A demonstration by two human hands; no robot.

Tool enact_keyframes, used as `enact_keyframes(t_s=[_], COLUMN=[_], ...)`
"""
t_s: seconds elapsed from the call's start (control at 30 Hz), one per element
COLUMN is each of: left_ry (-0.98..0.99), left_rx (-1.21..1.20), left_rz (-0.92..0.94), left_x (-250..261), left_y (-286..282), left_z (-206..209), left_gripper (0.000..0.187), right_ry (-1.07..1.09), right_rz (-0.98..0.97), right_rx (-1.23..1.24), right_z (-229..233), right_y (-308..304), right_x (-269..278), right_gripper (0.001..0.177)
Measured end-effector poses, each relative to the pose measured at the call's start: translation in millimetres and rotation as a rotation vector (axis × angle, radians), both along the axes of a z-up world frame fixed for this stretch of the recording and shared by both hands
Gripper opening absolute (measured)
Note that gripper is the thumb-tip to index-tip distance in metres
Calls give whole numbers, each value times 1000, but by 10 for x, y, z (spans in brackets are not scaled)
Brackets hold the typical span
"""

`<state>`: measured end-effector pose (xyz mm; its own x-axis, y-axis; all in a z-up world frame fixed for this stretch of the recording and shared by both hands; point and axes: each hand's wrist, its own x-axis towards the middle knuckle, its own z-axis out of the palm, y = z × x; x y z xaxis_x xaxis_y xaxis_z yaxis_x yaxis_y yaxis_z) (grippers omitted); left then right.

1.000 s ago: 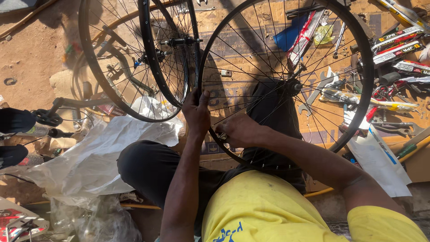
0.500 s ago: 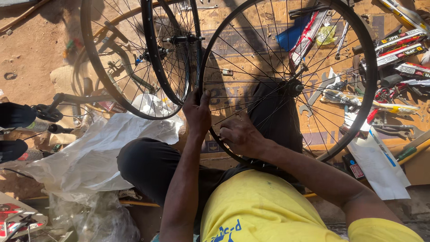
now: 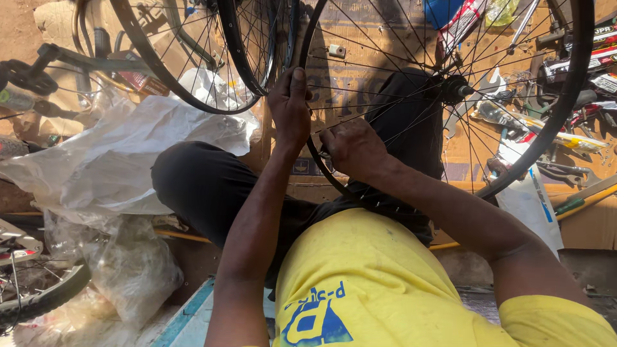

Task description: The person sits on the ground and uses a spoke wrench to tighten the nipples on a bicycle wheel held between their legs. They rotate the wheel to access different spokes and continue the adjustment process throughout the clip.

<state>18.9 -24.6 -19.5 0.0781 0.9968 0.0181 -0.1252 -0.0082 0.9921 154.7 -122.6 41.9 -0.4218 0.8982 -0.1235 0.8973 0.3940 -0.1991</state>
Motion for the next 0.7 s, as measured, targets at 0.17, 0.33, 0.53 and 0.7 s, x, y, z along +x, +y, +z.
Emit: enact_keyframes(t_s=[0.17, 0.33, 0.53, 0.7], left_ry=[-37, -6, 17, 0], left_rx=[7, 54, 5, 26], left_rz=[0, -4, 18, 27], left_x=[-9, -24, -25, -6], left_y=[-18, 61, 40, 51], left_z=[46, 19, -31, -49], left_gripper=[43, 45, 44, 43], right_ry=[87, 472, 436, 390], right_rz=[-6, 72, -87, -104], right_rx=[-360, -456, -154, 219], right_z=[189, 244, 145, 25], right_y=[179, 329, 44, -88], right_x=[24, 296, 75, -55], right_gripper=[37, 50, 47, 33])
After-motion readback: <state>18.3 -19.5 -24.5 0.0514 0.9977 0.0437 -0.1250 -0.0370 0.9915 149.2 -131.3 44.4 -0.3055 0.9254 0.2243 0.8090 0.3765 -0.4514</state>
